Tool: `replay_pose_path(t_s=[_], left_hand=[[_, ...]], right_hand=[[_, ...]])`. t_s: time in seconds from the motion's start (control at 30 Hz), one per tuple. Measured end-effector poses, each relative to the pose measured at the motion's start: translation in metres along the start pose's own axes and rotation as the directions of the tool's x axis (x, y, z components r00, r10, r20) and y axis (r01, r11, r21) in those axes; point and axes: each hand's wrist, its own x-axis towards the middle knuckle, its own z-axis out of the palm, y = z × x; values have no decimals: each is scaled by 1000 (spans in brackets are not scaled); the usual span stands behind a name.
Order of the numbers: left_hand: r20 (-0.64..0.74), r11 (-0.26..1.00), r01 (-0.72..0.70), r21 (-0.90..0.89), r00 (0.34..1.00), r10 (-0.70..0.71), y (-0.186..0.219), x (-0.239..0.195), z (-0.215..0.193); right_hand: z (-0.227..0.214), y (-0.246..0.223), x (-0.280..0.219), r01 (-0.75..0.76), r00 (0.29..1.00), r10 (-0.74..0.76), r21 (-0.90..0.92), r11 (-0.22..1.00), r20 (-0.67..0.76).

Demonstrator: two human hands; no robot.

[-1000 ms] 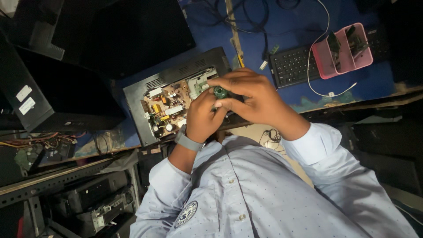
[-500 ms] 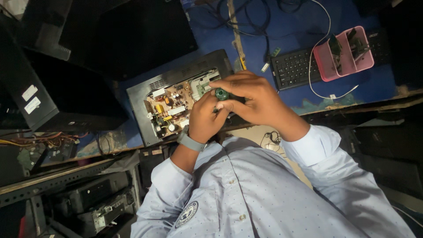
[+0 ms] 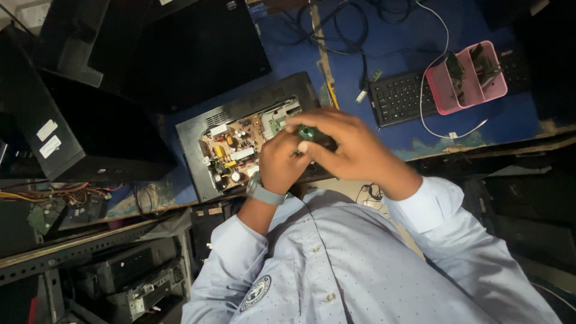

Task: The person opens a black electronic device, removes the casing, and uses a screwdriver to detach and remove a green circuit board from the internal assembly.

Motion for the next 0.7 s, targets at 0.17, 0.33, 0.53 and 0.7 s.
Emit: replay_pose_path(t_s=[0.17, 0.33, 0.53, 0.7], left_hand=[[145, 970, 27, 243, 987, -64, -22, -8, 17], [94, 989, 133, -57, 987, -127, -23, -13, 14], [221, 977, 90, -192, 974, -46, 13, -3, -21], [215, 973, 87, -215, 976, -39, 25, 0, -31]], right_hand=[[23, -11, -6, -35, 998, 44, 201, 979, -40], [47, 1, 0, -31, 989, 74, 310, 950, -129], [39, 25, 15, 19, 975, -105, 398, 917, 195], [15, 44, 30, -173, 886, -161, 634, 754, 434]])
